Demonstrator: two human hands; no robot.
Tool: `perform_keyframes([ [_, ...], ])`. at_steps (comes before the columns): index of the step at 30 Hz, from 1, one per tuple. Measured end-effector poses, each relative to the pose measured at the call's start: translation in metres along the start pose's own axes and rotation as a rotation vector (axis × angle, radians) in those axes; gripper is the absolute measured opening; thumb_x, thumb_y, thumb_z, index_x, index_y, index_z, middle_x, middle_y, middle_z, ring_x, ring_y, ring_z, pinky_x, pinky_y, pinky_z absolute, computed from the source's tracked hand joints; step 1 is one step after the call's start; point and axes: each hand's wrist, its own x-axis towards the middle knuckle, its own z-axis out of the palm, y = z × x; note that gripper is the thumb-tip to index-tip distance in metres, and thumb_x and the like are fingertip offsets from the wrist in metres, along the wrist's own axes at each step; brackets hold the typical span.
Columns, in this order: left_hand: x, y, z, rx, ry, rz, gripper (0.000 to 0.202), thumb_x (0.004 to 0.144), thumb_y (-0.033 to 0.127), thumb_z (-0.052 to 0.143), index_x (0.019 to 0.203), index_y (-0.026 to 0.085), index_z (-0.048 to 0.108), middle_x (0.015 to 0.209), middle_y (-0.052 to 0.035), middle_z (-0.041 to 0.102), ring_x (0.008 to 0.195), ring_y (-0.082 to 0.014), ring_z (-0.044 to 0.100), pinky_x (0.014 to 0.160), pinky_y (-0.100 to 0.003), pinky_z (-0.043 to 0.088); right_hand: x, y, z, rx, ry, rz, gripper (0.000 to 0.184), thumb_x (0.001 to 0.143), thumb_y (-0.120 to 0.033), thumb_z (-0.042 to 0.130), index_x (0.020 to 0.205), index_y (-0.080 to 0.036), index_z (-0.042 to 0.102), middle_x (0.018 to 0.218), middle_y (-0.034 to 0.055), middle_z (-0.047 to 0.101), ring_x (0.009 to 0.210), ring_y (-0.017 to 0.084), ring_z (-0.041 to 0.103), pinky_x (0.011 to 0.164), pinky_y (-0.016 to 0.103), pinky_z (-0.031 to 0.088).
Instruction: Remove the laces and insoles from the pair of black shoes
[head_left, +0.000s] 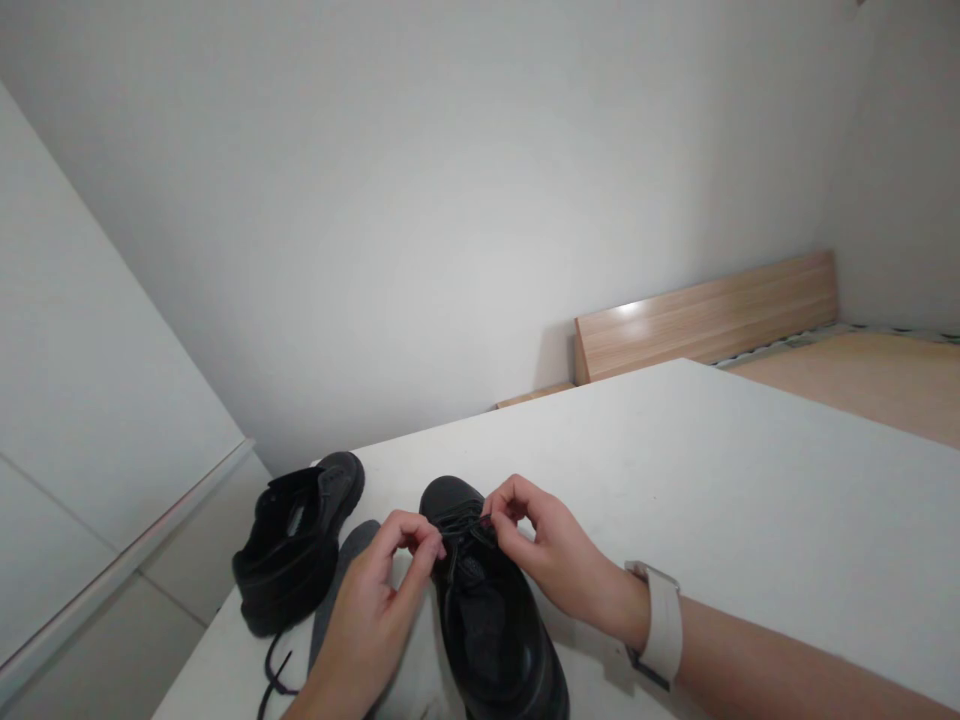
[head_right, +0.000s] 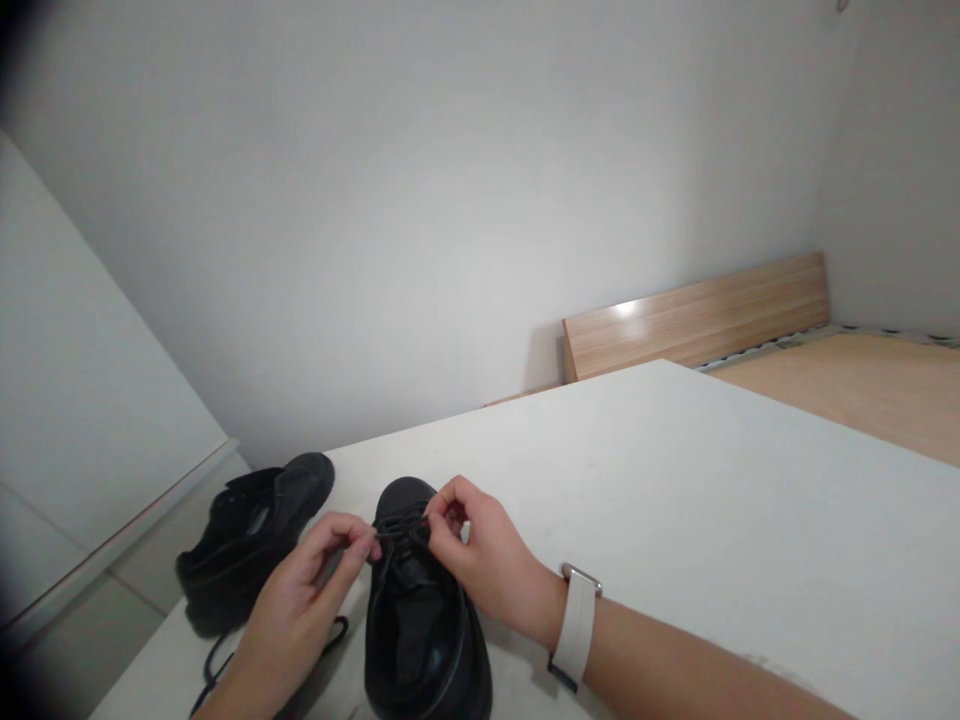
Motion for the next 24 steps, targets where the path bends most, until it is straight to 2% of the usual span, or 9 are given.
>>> perform_keyframes([
  [3, 0.0, 0.001, -0.002, -0.11, 0.014, -0.047, 0.021, 0.092, 0.039, 0.053, 0.081, 0.021, 0.055, 0.075, 0.0001, 0.056, 0.074, -0.0165, 0.057, 0.069, -0.025, 0.045, 0.0, -0.002, -0.001, -0.013, 0.01, -0.014, 0.007, 0.085, -0.018, 0.048, 0.08, -0.018, 0.052, 0.076, 0.0007, 0.055, 0.073, 0.015, 0.049, 0.069, 0.03, 0.041],
  [8, 0.0, -0.003, -0.006, -0.363, -0.006, -0.097, 0.019, 0.089, 0.037, 0.062, 0.095, 0.022, 0.051, 0.083, 0.0008, 0.057, 0.081, -0.0143, 0.058, 0.074, -0.022, 0.047, 0.002, -0.003, -0.002, 0.012, 0.051, -0.004, 0.009, 0.087, -0.023, 0.048, 0.08, -0.019, 0.048, 0.075, -0.0005, 0.05, 0.072, 0.015, 0.046, 0.068, 0.03, 0.038],
  [13, -0.002, -0.011, -0.002, -0.503, 0.088, -0.083, 0.02, 0.089, 0.032, 0.065, 0.098, 0.023, 0.05, 0.081, 0.003, 0.058, 0.079, -0.0132, 0.063, 0.077, -0.023, 0.051, 0.003, 0.0, -0.004, 0.104, -0.002, 0.006, 0.018, 0.091, -0.034, 0.052, 0.082, -0.018, 0.052, 0.076, 0.0001, 0.05, 0.073, 0.016, 0.046, 0.069, 0.031, 0.037],
  [16, -0.003, -0.008, 0.0, -0.484, 0.149, -0.051, 0.019, 0.087, 0.03, 0.066, 0.095, 0.022, 0.051, 0.078, 0.0038, 0.058, 0.069, -0.0122, 0.064, 0.069, -0.022, 0.053, 0.003, 0.001, -0.006, 0.21, -0.062, 0.011, 0.025, 0.092, -0.041, 0.056, 0.083, -0.018, 0.053, 0.078, 0.0003, 0.05, 0.075, 0.016, 0.045, 0.071, 0.031, 0.036],
  [20, -0.003, -0.005, 0.0, -0.361, 0.219, -0.049, 0.018, 0.084, 0.032, 0.069, 0.091, 0.021, 0.056, 0.072, 0.0039, 0.059, 0.057, -0.0091, 0.057, 0.051, -0.016, 0.047, 0.002, 0.002, -0.009, 0.344, -0.134, 0.02, 0.031, 0.087, -0.046, 0.064, 0.084, -0.019, 0.052, 0.078, -0.0008, 0.049, 0.074, 0.015, 0.044, 0.07, 0.03, 0.034],
  [24, -0.003, -0.004, -0.001, -0.202, 0.258, 0.016, 0.015, 0.081, 0.031, 0.071, 0.087, 0.022, 0.06, 0.076, 0.0019, 0.063, 0.068, -0.0112, 0.061, 0.06, -0.016, 0.05, 0.002, 0.001, -0.009, 0.464, -0.146, 0.071, 0.033, 0.086, -0.047, 0.067, 0.085, -0.019, 0.049, 0.074, -0.0029, 0.048, 0.07, 0.013, 0.043, 0.065, 0.028, 0.032],
])
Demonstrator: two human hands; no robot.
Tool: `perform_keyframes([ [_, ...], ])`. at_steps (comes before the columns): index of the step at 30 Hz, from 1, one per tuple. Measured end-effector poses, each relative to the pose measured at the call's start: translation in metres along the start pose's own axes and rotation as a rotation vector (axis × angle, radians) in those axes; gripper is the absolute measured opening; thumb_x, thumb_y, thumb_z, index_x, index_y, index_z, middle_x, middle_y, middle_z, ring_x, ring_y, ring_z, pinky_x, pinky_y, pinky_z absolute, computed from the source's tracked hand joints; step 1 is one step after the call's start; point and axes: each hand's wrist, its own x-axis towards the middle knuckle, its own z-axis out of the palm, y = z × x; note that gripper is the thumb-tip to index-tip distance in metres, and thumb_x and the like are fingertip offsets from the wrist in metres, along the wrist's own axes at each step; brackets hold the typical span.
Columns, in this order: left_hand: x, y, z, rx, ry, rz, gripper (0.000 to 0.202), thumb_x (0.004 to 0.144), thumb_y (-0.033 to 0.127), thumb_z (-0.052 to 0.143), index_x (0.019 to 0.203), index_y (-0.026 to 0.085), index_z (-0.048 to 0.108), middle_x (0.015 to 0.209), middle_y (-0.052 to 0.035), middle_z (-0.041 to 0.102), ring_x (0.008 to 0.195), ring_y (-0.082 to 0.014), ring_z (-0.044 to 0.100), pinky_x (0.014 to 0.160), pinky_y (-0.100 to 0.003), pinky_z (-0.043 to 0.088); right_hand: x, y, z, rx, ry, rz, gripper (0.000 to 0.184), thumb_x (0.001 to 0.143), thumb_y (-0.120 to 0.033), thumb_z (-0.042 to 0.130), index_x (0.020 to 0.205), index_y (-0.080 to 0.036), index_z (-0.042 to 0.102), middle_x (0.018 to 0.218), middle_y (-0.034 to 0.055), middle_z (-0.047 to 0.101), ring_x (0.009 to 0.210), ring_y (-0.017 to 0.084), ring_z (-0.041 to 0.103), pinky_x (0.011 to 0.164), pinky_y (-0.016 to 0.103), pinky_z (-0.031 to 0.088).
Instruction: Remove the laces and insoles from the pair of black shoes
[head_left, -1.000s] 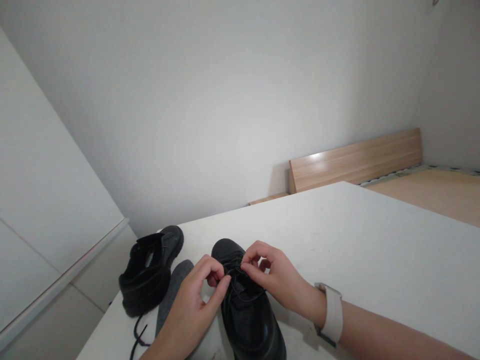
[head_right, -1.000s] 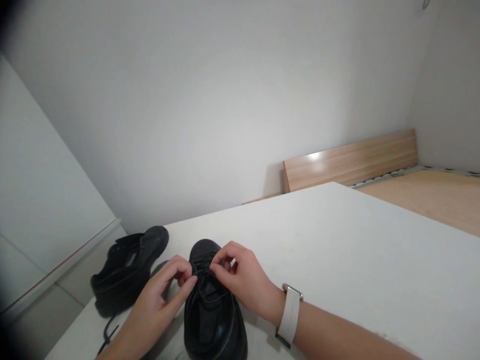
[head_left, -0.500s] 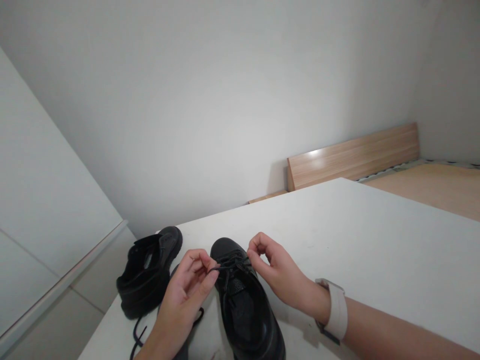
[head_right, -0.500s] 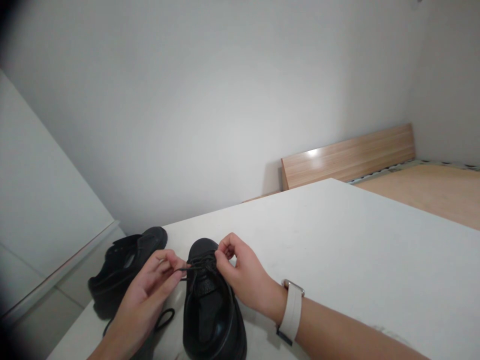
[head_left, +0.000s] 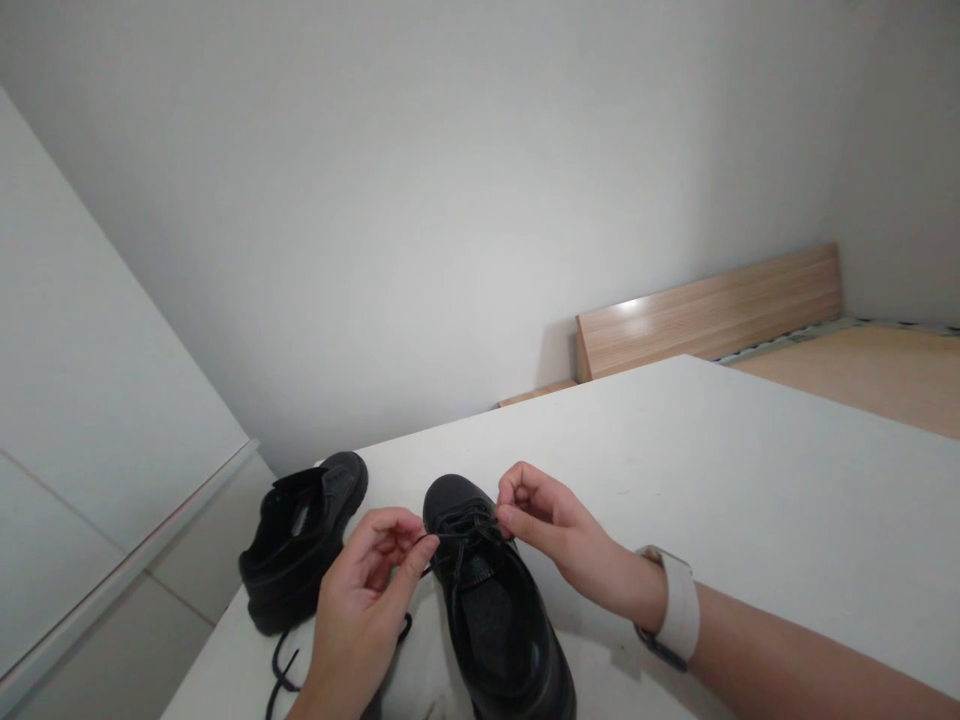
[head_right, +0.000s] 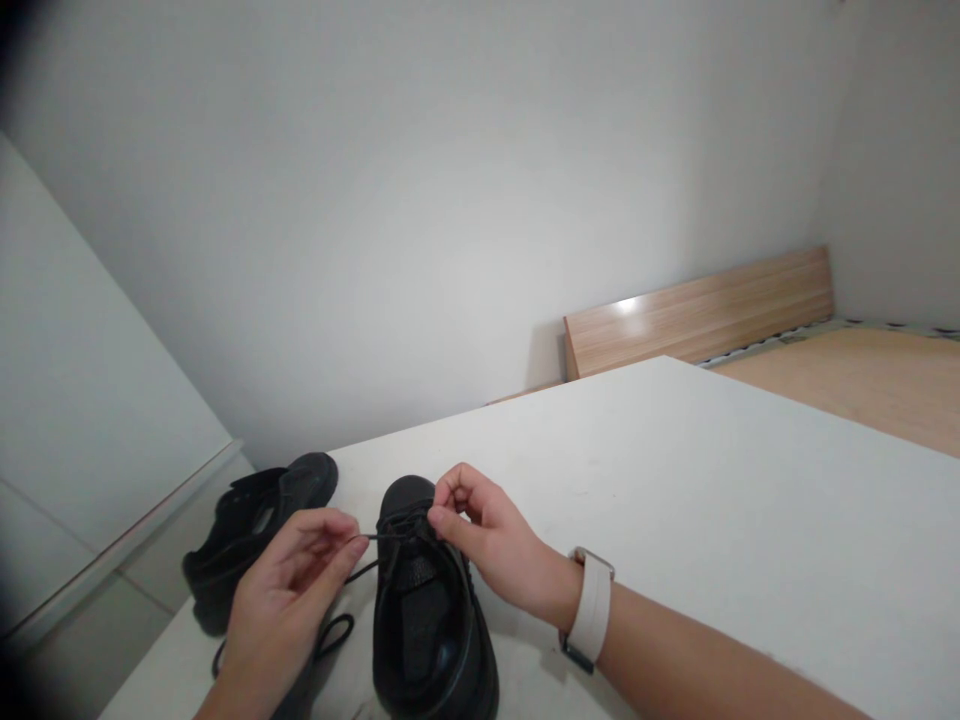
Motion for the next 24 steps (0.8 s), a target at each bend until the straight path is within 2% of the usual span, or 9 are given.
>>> perform_keyframes([
  [5, -0.003, 0.001, -0.003, 0.191, -0.022, 0.14, 0.008, 0.085, 0.028, 0.066, 0.083, 0.022, 0.061, 0.075, 0.0021, 0.06, 0.067, -0.0118, 0.057, 0.059, -0.018, 0.045, 0.001, -0.003, 0.002, 0.072, 0.023, -0.004, 0.034, 0.085, -0.045, 0.07, 0.085, -0.019, 0.048, 0.064, -0.0078, 0.041, 0.057, 0.008, 0.034, 0.053, 0.023, 0.025],
  [8, -0.004, 0.001, -0.005, 0.248, -0.015, 0.174, 0.007, 0.086, 0.027, 0.066, 0.084, 0.022, 0.06, 0.076, 0.0019, 0.06, 0.066, -0.0119, 0.056, 0.056, -0.02, 0.042, 0.0, -0.006, 0.003, -0.019, 0.073, -0.03, 0.032, 0.084, -0.043, 0.071, 0.088, -0.019, 0.051, 0.064, -0.0082, 0.041, 0.055, 0.007, 0.034, 0.051, 0.022, 0.025],
  [11, -0.004, 0.003, -0.008, 0.213, -0.027, 0.18, 0.008, 0.086, 0.028, 0.066, 0.085, 0.022, 0.062, 0.076, 0.0013, 0.061, 0.064, -0.0121, 0.056, 0.054, -0.02, 0.042, -0.003, -0.012, 0.002, -0.127, 0.109, -0.056, 0.03, 0.084, -0.042, 0.071, 0.089, -0.018, 0.054, 0.063, -0.0076, 0.042, 0.055, 0.007, 0.037, 0.05, 0.021, 0.027],
  [14, -0.002, 0.005, -0.009, 0.12, -0.124, 0.132, 0.015, 0.09, 0.033, 0.059, 0.084, 0.021, 0.065, 0.074, -0.0003, 0.064, 0.064, -0.0131, 0.059, 0.057, -0.02, 0.046, -0.003, -0.016, 0.0, -0.155, 0.083, -0.043, 0.03, 0.089, -0.047, 0.061, 0.092, -0.018, 0.057, 0.055, -0.0078, 0.043, 0.048, 0.008, 0.037, 0.044, 0.02, 0.028],
  [17, 0.0, 0.004, -0.007, 0.054, -0.198, -0.013, 0.026, 0.094, 0.039, 0.05, 0.083, 0.02, 0.064, 0.071, -0.0013, 0.066, 0.065, -0.0143, 0.061, 0.061, -0.021, 0.05, 0.0, -0.011, -0.004, -0.188, 0.084, 0.05, 0.033, 0.092, -0.049, 0.051, 0.096, -0.018, 0.059, 0.048, -0.0082, 0.044, 0.038, 0.008, 0.035, 0.037, 0.02, 0.027],
  [20, 0.004, -0.001, -0.003, 0.084, -0.23, -0.127, 0.025, 0.091, 0.042, 0.055, 0.082, 0.019, 0.062, 0.067, -0.0001, 0.063, 0.062, -0.015, 0.06, 0.058, -0.023, 0.049, 0.005, 0.0, -0.009, -0.324, 0.108, 0.094, 0.027, 0.09, -0.041, 0.054, 0.089, -0.017, 0.064, 0.052, -0.0041, 0.053, 0.041, 0.01, 0.044, 0.039, 0.021, 0.035],
  [24, 0.008, -0.006, -0.001, 0.178, -0.275, -0.127, 0.02, 0.086, 0.039, 0.059, 0.085, 0.019, 0.063, 0.07, -0.0009, 0.064, 0.063, -0.0158, 0.059, 0.059, -0.024, 0.047, 0.009, 0.012, -0.011, -0.476, 0.099, 0.068, 0.017, 0.083, -0.031, 0.064, 0.084, -0.017, 0.071, 0.071, 0.0029, 0.067, 0.056, 0.012, 0.053, 0.049, 0.023, 0.041],
])
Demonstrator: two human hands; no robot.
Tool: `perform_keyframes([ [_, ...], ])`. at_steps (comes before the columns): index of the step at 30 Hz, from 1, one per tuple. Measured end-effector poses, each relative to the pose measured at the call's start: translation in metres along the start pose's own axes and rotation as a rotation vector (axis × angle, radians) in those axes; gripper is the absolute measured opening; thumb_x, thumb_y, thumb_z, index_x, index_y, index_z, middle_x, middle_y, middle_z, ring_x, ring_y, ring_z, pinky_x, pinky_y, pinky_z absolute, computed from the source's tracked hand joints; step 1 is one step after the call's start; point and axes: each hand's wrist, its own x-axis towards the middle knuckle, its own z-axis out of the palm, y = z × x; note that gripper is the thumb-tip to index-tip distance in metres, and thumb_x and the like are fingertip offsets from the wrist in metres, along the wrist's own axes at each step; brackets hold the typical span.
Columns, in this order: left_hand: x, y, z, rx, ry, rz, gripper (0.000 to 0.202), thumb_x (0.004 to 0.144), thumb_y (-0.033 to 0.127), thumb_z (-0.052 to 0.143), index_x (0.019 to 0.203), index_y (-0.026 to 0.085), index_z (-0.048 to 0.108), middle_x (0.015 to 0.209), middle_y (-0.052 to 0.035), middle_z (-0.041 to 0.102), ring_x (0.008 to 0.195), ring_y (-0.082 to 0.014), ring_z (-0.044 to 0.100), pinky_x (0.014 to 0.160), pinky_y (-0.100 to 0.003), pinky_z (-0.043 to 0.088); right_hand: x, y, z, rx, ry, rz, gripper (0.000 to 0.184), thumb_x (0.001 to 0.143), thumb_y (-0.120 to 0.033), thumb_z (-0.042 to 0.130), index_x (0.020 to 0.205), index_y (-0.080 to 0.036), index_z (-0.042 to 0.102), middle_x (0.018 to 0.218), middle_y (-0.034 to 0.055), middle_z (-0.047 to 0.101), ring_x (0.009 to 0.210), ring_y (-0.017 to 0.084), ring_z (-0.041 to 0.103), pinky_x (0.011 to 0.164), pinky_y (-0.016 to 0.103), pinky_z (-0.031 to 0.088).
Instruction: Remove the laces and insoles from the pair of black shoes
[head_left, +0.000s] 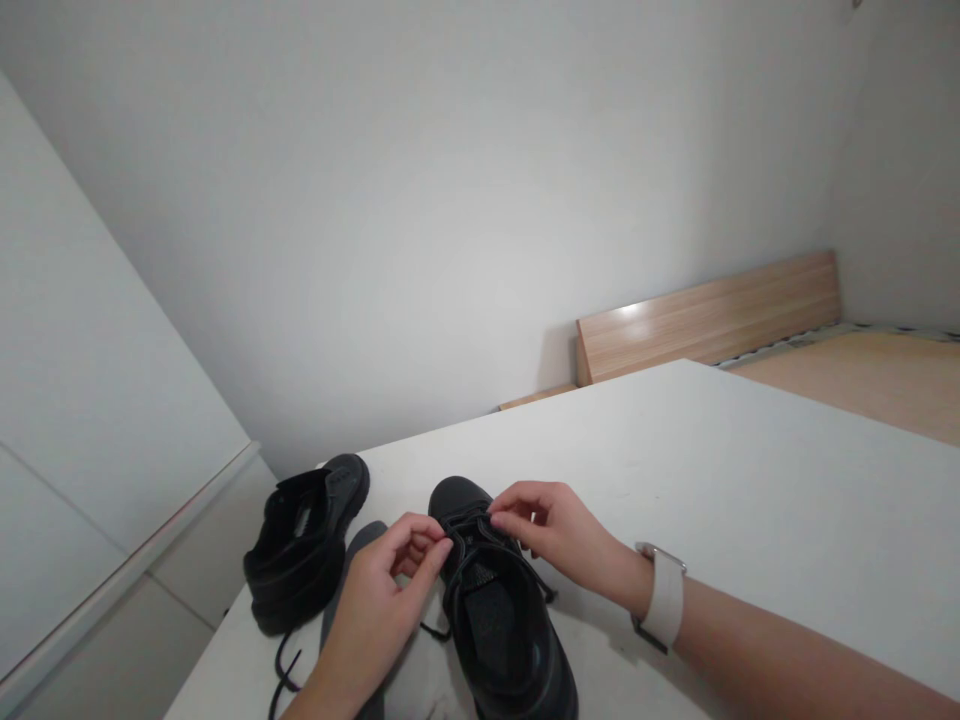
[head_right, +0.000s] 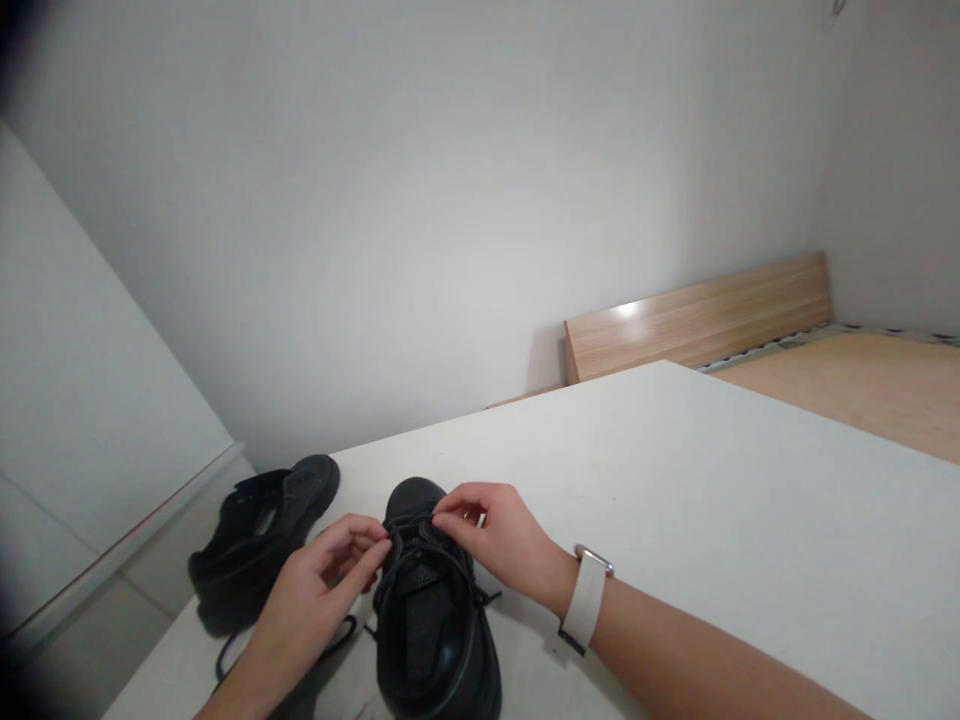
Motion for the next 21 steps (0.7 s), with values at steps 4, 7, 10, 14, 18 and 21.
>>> perform_keyframes([
  [4, 0.001, 0.002, 0.0, 0.053, 0.001, 0.023, 0.018, 0.086, 0.036, 0.056, 0.083, 0.019, 0.063, 0.073, -0.0016, 0.065, 0.067, -0.0169, 0.061, 0.064, -0.026, 0.048, -0.001, 0.0, 0.002, -0.043, 0.038, -0.032, 0.011, 0.081, -0.027, 0.066, 0.081, -0.017, 0.071, 0.077, 0.0035, 0.067, 0.067, 0.015, 0.057, 0.055, 0.025, 0.043],
  [7, 0.001, 0.005, 0.0, 0.09, 0.025, 0.078, 0.014, 0.086, 0.032, 0.055, 0.081, 0.02, 0.062, 0.077, -0.0017, 0.064, 0.071, -0.0173, 0.061, 0.067, -0.027, 0.048, -0.002, -0.004, 0.004, -0.063, 0.058, -0.064, 0.007, 0.082, -0.021, 0.06, 0.079, -0.017, 0.065, 0.078, 0.0026, 0.064, 0.072, 0.015, 0.057, 0.059, 0.025, 0.043],
  [10, 0.0, 0.008, 0.0, 0.112, 0.041, 0.106, 0.013, 0.086, 0.031, 0.055, 0.08, 0.021, 0.06, 0.077, -0.0011, 0.062, 0.07, -0.0173, 0.06, 0.068, -0.027, 0.046, -0.005, -0.006, 0.006, -0.071, 0.047, -0.058, 0.004, 0.083, -0.017, 0.055, 0.08, -0.018, 0.058, 0.076, 0.0005, 0.058, 0.068, 0.014, 0.053, 0.057, 0.024, 0.041],
  [14, -0.002, 0.014, -0.001, 0.015, 0.021, 0.069, 0.014, 0.086, 0.033, 0.056, 0.081, 0.02, 0.059, 0.075, -0.001, 0.06, 0.072, -0.0176, 0.058, 0.068, -0.026, 0.045, -0.008, -0.008, 0.007, -0.103, 0.009, -0.067, 0.004, 0.085, -0.015, 0.05, 0.084, -0.019, 0.052, 0.077, -0.0003, 0.056, 0.065, 0.013, 0.049, 0.055, 0.025, 0.037],
  [18, -0.002, 0.016, -0.002, -0.133, -0.079, 0.049, 0.012, 0.086, 0.031, 0.056, 0.091, 0.02, 0.056, 0.081, -0.0014, 0.056, 0.077, -0.0174, 0.056, 0.072, -0.026, 0.046, -0.008, -0.008, 0.005, -0.107, 0.007, -0.107, 0.008, 0.088, -0.015, 0.047, 0.083, -0.02, 0.048, 0.075, -0.0015, 0.053, 0.067, 0.014, 0.047, 0.06, 0.026, 0.036],
  [21, -0.003, 0.014, -0.001, -0.111, -0.127, 0.046, 0.016, 0.085, 0.028, 0.054, 0.099, 0.02, 0.055, 0.084, -0.0019, 0.056, 0.079, -0.0179, 0.054, 0.075, -0.028, 0.046, -0.008, -0.006, 0.005, -0.091, 0.011, -0.13, 0.009, 0.093, -0.018, 0.045, 0.084, -0.021, 0.045, 0.071, -0.0037, 0.048, 0.065, 0.013, 0.043, 0.059, 0.026, 0.033],
])
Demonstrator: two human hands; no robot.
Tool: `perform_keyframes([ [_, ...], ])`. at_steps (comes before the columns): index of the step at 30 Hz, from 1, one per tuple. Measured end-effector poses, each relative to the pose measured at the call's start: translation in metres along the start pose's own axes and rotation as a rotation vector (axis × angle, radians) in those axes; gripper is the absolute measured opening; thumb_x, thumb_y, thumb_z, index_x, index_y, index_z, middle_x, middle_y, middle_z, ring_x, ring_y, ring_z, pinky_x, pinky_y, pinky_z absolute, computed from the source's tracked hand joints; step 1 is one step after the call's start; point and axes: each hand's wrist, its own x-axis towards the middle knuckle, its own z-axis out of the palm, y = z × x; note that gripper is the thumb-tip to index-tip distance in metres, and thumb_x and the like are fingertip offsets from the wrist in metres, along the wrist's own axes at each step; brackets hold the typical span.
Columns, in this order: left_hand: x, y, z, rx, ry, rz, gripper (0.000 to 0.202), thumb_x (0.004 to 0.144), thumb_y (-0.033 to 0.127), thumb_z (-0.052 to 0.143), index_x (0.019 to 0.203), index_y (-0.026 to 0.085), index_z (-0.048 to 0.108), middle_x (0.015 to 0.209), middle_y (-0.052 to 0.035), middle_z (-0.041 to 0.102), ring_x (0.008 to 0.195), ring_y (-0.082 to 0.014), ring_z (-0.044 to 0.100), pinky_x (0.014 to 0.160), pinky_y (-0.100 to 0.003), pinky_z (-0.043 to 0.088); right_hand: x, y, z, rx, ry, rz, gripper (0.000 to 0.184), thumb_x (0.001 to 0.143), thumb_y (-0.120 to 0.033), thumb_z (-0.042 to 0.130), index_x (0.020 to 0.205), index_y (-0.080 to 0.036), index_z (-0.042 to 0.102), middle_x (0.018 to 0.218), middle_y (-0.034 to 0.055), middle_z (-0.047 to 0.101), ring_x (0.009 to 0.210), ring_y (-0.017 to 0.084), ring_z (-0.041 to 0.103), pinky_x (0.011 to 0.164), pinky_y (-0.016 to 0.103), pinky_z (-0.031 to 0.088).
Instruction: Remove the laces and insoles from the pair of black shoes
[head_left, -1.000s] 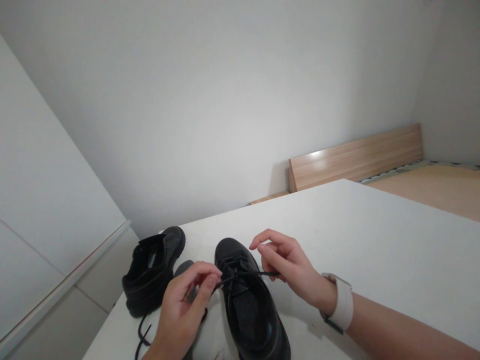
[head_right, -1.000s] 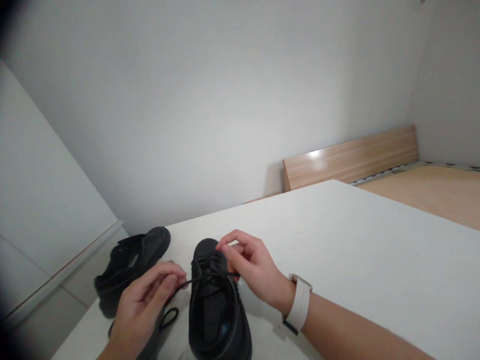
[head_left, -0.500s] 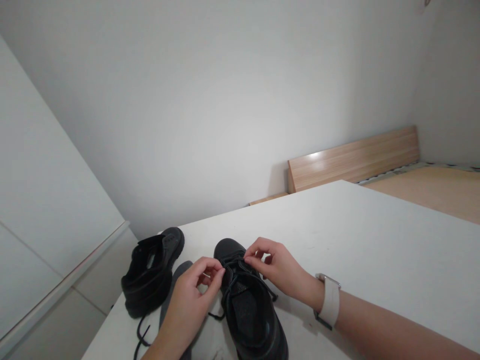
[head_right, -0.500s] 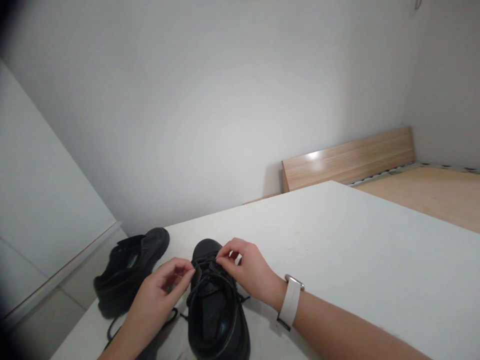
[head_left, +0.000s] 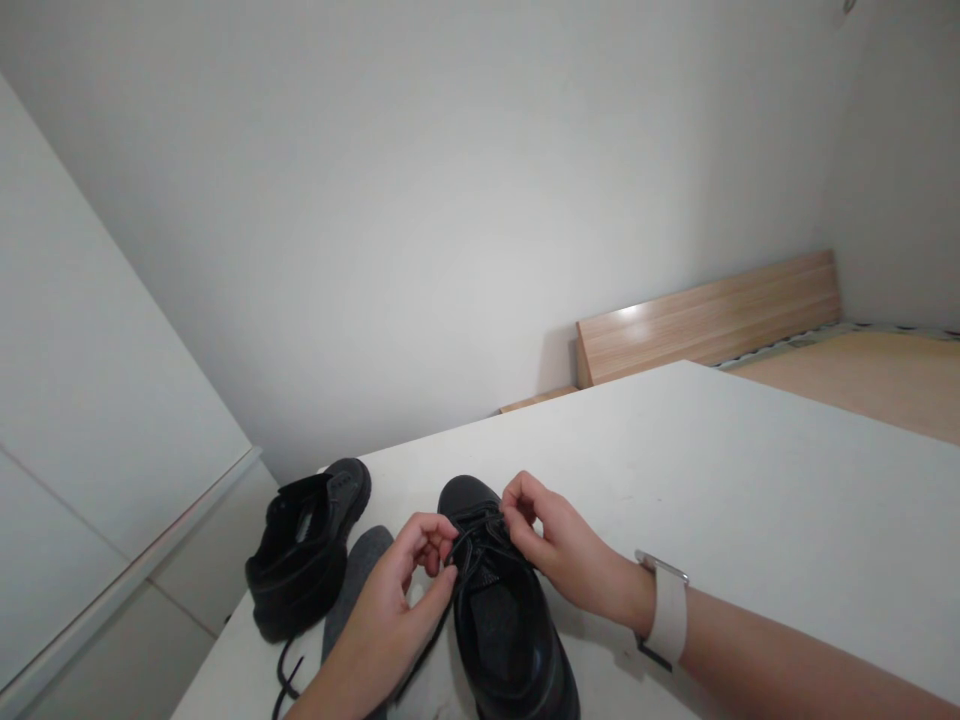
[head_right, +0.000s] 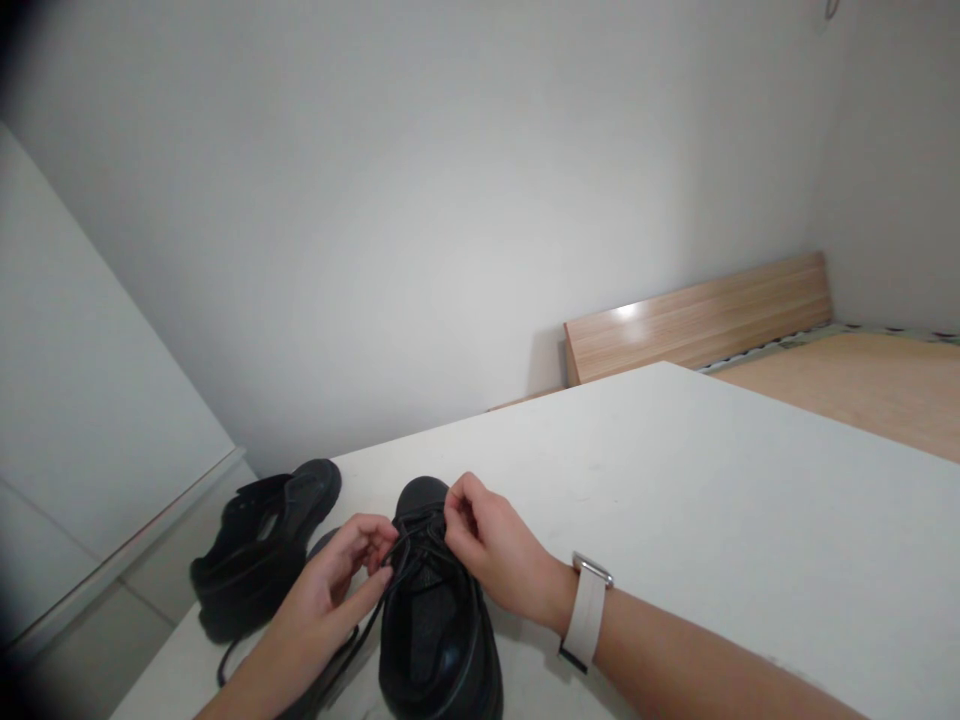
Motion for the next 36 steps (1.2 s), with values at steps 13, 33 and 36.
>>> perform_keyframes([
  [13, 0.003, -0.007, -0.006, -0.064, 0.107, -0.064, 0.019, 0.088, 0.037, 0.055, 0.086, 0.019, 0.06, 0.085, -0.0037, 0.063, 0.086, -0.0205, 0.06, 0.081, -0.029, 0.045, 0.005, -0.007, -0.009, -0.128, 0.017, -0.014, 0.014, 0.077, -0.008, 0.052, 0.081, -0.021, 0.049, 0.068, -0.0041, 0.048, 0.064, 0.014, 0.043, 0.06, 0.027, 0.033],
  [33, -0.002, -0.013, -0.012, 0.013, 0.213, -0.066, 0.038, 0.085, 0.052, 0.06, 0.072, 0.016, 0.065, 0.059, 0.0016, 0.047, 0.055, -0.0113, 0.042, 0.051, -0.021, 0.032, 0.014, 0.001, -0.019, 0.589, 0.156, 0.114, 0.015, 0.079, -0.031, 0.059, 0.088, -0.019, 0.054, 0.061, -0.0072, 0.05, 0.037, 0.004, 0.026, 0.036, 0.02, 0.016],
  [36, -0.005, -0.008, -0.013, -0.325, 0.181, -0.141, 0.043, 0.08, 0.055, 0.067, 0.07, 0.014, 0.065, 0.052, 0.0047, 0.039, 0.045, -0.0054, 0.027, 0.042, -0.018, 0.019, 0.011, 0.002, -0.018, 0.474, 0.071, 0.024, 0.009, 0.081, -0.026, 0.057, 0.085, -0.018, 0.06, 0.069, -0.003, 0.053, 0.05, 0.009, 0.041, 0.047, 0.023, 0.032],
])
